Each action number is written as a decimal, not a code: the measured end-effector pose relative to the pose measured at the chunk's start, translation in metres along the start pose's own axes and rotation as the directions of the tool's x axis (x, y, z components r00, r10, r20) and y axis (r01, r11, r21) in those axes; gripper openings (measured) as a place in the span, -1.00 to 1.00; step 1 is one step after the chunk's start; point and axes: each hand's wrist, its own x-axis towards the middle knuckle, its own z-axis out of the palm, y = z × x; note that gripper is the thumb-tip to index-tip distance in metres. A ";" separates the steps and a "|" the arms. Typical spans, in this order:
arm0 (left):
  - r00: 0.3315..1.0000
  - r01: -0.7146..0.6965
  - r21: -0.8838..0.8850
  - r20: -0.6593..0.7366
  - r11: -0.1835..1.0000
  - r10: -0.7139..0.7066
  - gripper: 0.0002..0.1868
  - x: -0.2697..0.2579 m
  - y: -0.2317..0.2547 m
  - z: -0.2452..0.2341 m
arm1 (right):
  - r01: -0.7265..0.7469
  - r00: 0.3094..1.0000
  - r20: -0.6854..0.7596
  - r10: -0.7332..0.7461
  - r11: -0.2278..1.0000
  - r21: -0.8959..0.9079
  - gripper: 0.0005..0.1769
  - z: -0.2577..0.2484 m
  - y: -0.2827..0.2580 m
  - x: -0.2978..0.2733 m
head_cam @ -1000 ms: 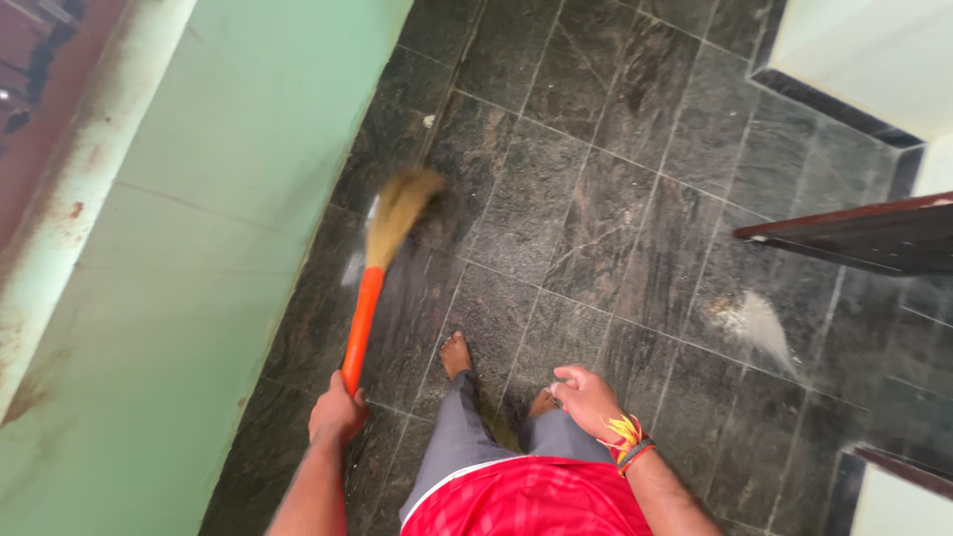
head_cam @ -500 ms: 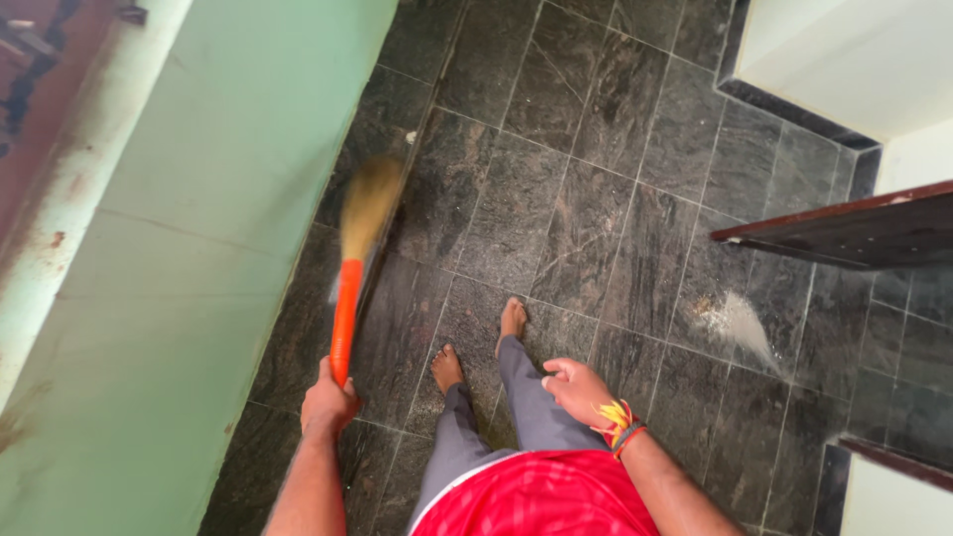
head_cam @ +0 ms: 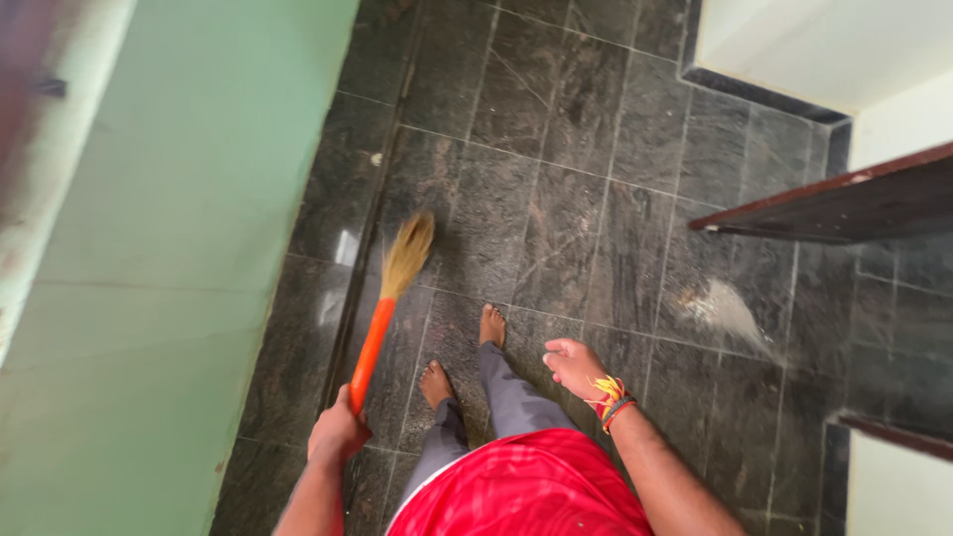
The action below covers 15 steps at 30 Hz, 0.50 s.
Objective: The person sweeps a tiled floor using a broom with an orange handle. They gather scattered debris into a pile and move it along the floor, working near walls and doorways.
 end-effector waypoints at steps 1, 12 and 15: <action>1.000 -0.004 -0.017 0.002 1.000 0.004 -0.22 -0.003 0.000 0.003 | -0.023 1.000 -0.007 0.023 1.000 0.008 -0.45 -0.003 0.006 0.002; 0.997 0.066 -0.131 0.037 0.989 -0.061 -0.37 0.035 0.020 0.033 | -0.306 0.952 -0.012 0.307 0.951 0.049 -0.55 -0.019 0.102 0.001; 1.000 0.003 -0.138 -0.022 0.990 -0.006 -0.30 0.022 0.009 0.018 | -0.338 0.940 -0.026 0.340 0.939 0.063 -0.57 -0.024 0.106 -0.002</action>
